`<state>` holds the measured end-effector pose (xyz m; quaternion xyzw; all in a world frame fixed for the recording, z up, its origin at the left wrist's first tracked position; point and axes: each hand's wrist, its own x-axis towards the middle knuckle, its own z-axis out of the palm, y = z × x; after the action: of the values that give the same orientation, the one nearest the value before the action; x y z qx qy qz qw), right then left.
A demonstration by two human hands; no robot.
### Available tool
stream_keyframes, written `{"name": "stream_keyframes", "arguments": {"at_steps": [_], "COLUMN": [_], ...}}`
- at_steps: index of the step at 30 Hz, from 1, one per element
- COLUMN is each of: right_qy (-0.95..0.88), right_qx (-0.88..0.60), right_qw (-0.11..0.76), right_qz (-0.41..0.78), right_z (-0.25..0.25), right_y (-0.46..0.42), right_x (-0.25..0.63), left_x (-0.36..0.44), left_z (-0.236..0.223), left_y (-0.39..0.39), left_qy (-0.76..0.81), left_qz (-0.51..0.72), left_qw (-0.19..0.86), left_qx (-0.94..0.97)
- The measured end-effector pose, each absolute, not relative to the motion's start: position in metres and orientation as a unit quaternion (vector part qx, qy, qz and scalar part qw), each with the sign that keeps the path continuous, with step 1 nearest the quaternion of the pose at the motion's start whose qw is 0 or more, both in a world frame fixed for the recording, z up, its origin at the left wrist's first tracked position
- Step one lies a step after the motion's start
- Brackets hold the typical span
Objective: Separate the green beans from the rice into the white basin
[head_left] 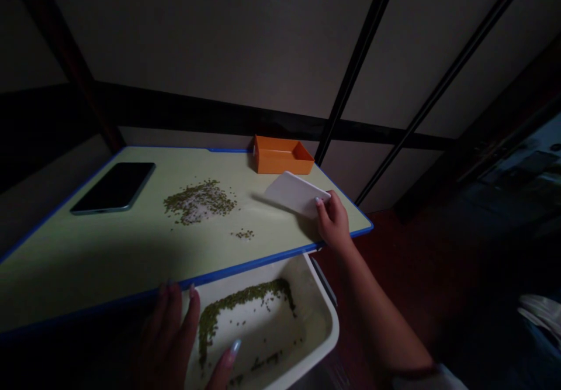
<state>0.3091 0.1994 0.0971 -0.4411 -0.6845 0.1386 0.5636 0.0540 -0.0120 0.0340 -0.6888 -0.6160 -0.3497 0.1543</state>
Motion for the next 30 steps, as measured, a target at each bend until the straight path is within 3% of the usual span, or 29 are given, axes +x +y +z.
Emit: {"name": "stream_keyframes", "arguments": {"at_steps": [7,17,30], "right_qy": [-0.72,-0.791,-0.796], "right_qx": [-0.392,-0.324,-0.307], "right_qw": [0.527,0.448,0.44], "right_qz": [0.221,0.262,0.279], "right_z": [0.098,0.104,0.105], "right_y": [0.197,0.198,0.192], "right_x": [0.306,0.276,0.285], "left_x": [0.051,0.059,0.063], "left_z": [0.039,0.046,0.048], "left_y": [-0.015,-0.02,-0.028], "left_qy": [-0.598,-0.642,-0.664], "left_qz": [-0.303,-0.292,-0.302], "left_qw": [0.204,0.148,0.097], "left_qx": [-0.714,-0.694,-0.678]}}
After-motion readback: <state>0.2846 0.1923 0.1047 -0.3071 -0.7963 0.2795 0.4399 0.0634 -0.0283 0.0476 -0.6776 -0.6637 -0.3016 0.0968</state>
